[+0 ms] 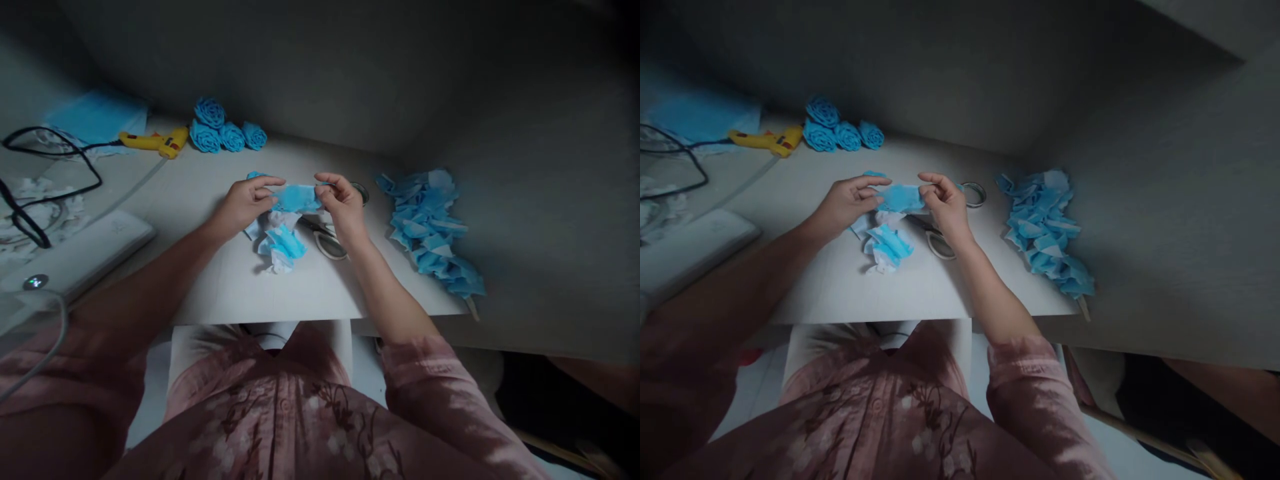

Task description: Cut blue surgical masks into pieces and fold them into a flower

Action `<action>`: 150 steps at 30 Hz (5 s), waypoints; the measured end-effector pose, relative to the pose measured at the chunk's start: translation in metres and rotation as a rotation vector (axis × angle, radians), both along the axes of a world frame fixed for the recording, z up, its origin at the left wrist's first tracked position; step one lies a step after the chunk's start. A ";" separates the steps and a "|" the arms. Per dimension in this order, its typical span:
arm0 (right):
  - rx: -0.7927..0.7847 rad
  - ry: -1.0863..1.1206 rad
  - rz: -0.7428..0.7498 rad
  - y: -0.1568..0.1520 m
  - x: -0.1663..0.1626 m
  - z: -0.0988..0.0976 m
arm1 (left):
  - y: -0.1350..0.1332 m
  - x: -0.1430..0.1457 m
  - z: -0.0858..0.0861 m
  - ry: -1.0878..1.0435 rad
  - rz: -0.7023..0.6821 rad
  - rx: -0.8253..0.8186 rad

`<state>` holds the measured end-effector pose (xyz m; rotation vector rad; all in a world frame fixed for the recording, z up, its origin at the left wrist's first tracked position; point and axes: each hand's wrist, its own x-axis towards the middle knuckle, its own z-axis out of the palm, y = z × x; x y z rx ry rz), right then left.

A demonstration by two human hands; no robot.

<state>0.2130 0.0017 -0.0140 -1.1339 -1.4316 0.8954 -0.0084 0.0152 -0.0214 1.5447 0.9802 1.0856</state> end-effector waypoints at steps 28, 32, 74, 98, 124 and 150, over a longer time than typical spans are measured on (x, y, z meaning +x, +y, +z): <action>-0.015 0.138 -0.256 0.034 0.055 -0.004 | -0.002 -0.005 0.009 -0.106 -0.079 -0.073; -0.076 0.219 -0.214 0.035 0.060 -0.003 | 0.000 -0.006 0.009 -0.124 -0.104 -0.079; -0.054 -1.139 0.396 -0.112 -0.001 0.047 | 0.023 -0.009 0.001 -0.178 0.081 -0.029; 0.053 -0.352 0.273 -0.015 -0.041 0.006 | 0.012 -0.006 0.015 -0.523 -0.021 0.077; 0.090 -0.201 0.337 0.003 -0.042 0.002 | 0.014 -0.012 0.012 -0.415 -0.041 -0.082; 0.480 -0.395 0.187 -0.014 -0.024 0.034 | 0.016 -0.012 -0.005 -0.406 -0.203 -0.218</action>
